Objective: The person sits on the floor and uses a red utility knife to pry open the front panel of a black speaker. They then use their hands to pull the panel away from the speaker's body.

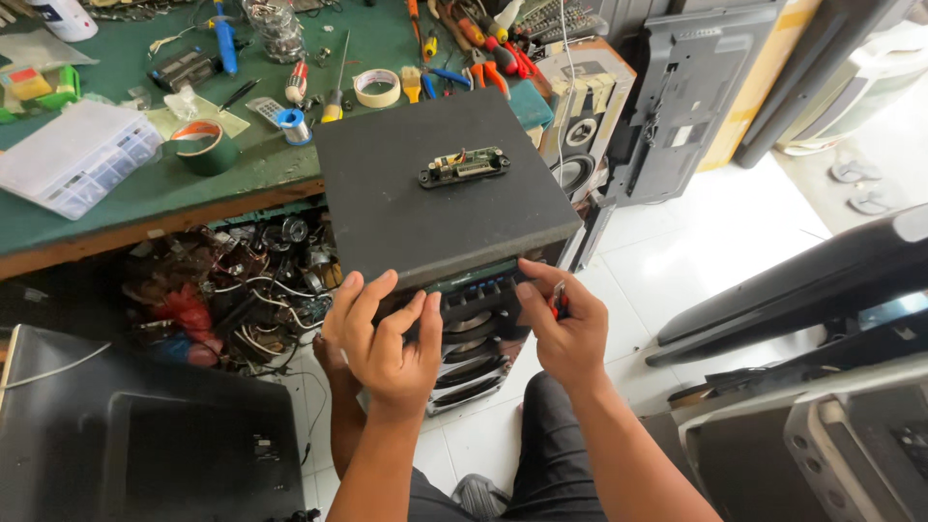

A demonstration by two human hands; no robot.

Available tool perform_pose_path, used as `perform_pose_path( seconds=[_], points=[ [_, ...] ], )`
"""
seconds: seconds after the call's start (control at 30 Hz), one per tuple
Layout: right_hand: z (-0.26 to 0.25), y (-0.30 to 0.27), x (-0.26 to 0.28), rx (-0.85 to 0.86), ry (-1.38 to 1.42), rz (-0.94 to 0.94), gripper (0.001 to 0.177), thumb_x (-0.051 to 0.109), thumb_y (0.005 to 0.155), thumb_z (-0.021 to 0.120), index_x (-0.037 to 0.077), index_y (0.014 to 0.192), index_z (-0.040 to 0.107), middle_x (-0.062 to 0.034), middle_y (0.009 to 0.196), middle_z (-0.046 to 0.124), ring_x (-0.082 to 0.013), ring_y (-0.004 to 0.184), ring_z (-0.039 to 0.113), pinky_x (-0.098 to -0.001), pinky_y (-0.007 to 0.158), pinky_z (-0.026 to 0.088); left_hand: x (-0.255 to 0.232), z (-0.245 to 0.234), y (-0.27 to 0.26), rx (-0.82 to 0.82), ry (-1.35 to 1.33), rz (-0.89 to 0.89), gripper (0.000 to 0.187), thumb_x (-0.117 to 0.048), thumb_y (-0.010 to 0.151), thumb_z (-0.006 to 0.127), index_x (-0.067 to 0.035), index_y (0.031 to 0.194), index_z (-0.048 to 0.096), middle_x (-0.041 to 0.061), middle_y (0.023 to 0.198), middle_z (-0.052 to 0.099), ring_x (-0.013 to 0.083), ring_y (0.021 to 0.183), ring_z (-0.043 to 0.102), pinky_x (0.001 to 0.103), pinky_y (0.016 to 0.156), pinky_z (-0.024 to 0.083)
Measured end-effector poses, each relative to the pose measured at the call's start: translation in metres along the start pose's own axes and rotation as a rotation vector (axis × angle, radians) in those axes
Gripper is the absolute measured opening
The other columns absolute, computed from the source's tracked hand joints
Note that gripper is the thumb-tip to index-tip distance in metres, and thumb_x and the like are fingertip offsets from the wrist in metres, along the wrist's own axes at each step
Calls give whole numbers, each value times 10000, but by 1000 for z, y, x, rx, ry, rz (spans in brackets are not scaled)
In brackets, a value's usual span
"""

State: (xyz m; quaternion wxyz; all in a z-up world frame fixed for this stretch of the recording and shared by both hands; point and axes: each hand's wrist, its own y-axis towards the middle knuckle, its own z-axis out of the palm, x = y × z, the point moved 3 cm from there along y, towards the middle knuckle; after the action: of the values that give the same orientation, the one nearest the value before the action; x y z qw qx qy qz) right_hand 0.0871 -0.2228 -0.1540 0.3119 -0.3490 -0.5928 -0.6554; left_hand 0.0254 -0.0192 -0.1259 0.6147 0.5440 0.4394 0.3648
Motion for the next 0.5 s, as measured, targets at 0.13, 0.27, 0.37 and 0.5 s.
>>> perform_pose_path(
  seconds=[0.13,0.27,0.37,0.5],
  points=[
    [-8,16,20,-16,-283,-7,202,136,882,892,115,1081,867,-17,666,764,-136,476,580,-294,538,502,-14,-4,9,34,23,-60,162,-207,879,879,-141,770,778,158,1125,758,460,1151,662,543,997,514],
    [-5,34,58,168,-565,-292,64,81,933,824,106,972,779,15,796,735,-102,610,584,-241,593,473,-28,-8,26,242,93,-220,190,-172,974,758,-109,822,663,145,1199,635,380,1276,526,508,1119,466],
    [-5,38,66,222,-572,-368,69,42,933,833,75,966,782,-7,735,698,-118,583,556,-255,565,453,-28,-12,28,294,90,-261,166,-169,963,773,-117,829,692,127,1199,632,360,1293,526,493,1119,452],
    [-5,37,61,220,-528,-398,87,3,923,858,13,936,772,-72,779,738,-143,564,574,-262,569,488,-29,-14,34,343,98,-280,131,-190,940,785,-138,847,708,102,1189,643,326,1266,565,444,1083,415]
  ],
)
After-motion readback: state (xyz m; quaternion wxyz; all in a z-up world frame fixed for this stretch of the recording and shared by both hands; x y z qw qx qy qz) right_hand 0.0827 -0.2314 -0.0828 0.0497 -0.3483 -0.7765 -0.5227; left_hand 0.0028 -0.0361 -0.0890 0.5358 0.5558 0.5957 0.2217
